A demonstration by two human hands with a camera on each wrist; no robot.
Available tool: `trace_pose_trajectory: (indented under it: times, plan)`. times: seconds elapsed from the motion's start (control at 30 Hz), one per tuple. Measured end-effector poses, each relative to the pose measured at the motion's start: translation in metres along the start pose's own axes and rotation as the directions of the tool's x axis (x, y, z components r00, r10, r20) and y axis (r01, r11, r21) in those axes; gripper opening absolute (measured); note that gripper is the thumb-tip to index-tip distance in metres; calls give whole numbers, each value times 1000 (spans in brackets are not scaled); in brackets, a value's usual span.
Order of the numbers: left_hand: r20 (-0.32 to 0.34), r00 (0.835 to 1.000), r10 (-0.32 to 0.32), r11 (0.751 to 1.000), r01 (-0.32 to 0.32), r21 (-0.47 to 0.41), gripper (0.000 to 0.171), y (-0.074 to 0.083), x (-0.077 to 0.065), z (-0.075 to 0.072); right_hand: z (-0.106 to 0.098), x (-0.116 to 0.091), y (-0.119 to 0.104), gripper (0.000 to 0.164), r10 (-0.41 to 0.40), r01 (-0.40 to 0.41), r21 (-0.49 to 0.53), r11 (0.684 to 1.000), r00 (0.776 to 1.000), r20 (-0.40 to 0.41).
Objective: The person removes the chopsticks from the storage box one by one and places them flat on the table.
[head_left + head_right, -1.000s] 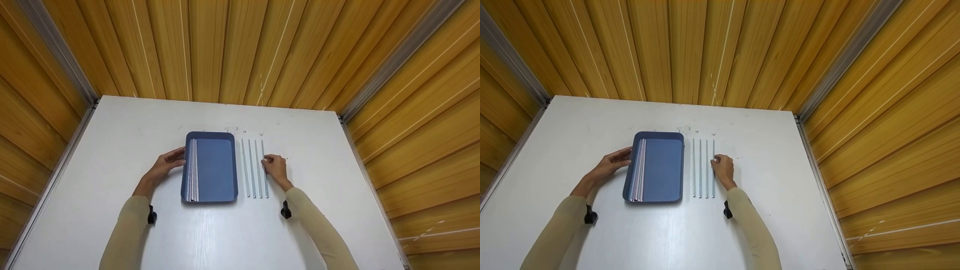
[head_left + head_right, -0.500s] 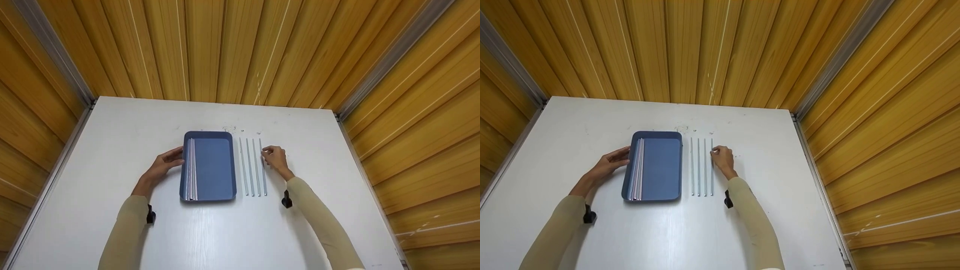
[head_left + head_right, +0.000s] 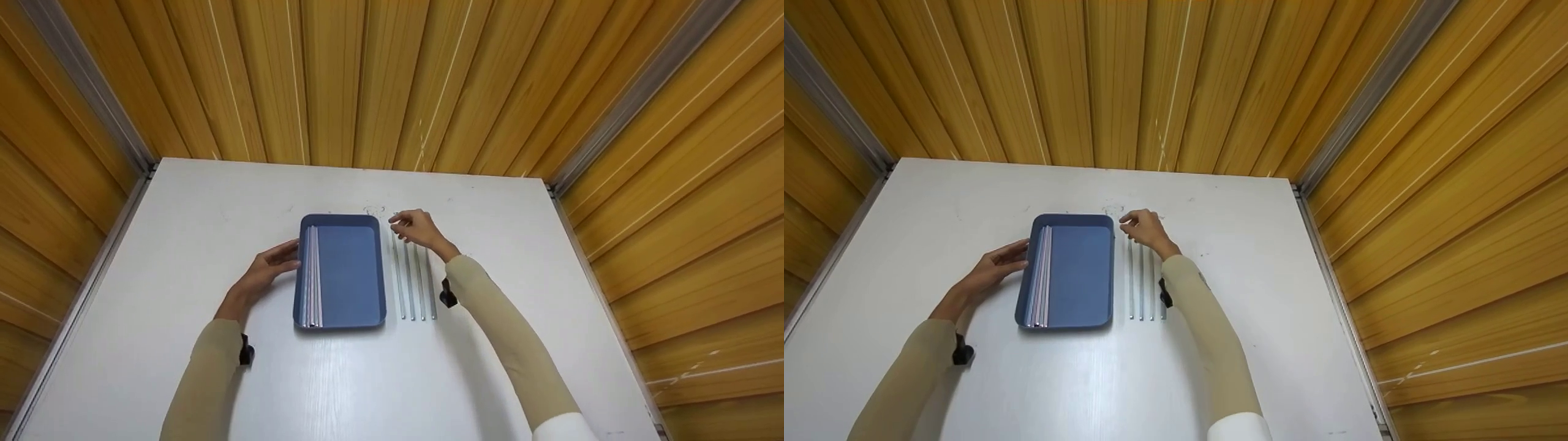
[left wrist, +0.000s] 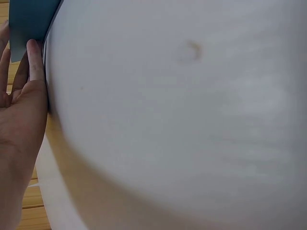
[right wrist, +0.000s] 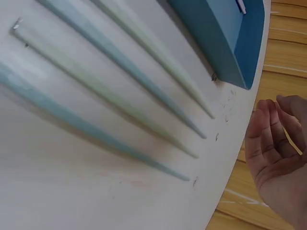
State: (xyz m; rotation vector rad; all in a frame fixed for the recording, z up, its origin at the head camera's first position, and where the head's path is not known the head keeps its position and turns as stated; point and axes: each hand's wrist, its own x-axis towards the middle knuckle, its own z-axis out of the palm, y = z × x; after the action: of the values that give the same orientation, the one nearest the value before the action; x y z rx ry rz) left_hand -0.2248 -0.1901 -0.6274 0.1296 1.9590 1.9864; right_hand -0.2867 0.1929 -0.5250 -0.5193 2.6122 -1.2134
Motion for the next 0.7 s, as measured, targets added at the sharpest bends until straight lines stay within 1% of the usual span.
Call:
trace_pose_trajectory:
  times: [0.13,0.27,0.37,0.47,0.57,0.63,0.7]
  plan:
    - [-5,1000,-2,1000,2,12,68,1,1,0,9,17,-22,28,1,6,-54,999,992,126]
    - [0,1000,1,1000,-1,-2,68,2,1,0,20,29,-42,29,57,-38,-83,996,968,244]
    - [1,1000,3,1000,-3,-11,69,2,0,0,34,35,-52,29,87,-61,-96,994,950,300]
    - [6,1000,8,1000,-7,-16,69,0,1,0,53,38,-57,28,94,-62,-106,992,939,331]
    - [13,1000,15,1000,-15,-11,68,-1,2,-1,74,40,-58,28,94,-69,-82,994,931,352]
    - [8,1000,15,1000,-15,-14,68,-1,2,-1,89,41,-58,28,97,-80,-62,995,928,359]
    - [-1,1000,10,1000,-10,-23,68,-1,1,-1,102,41,-58,29,101,-87,-55,995,930,353]
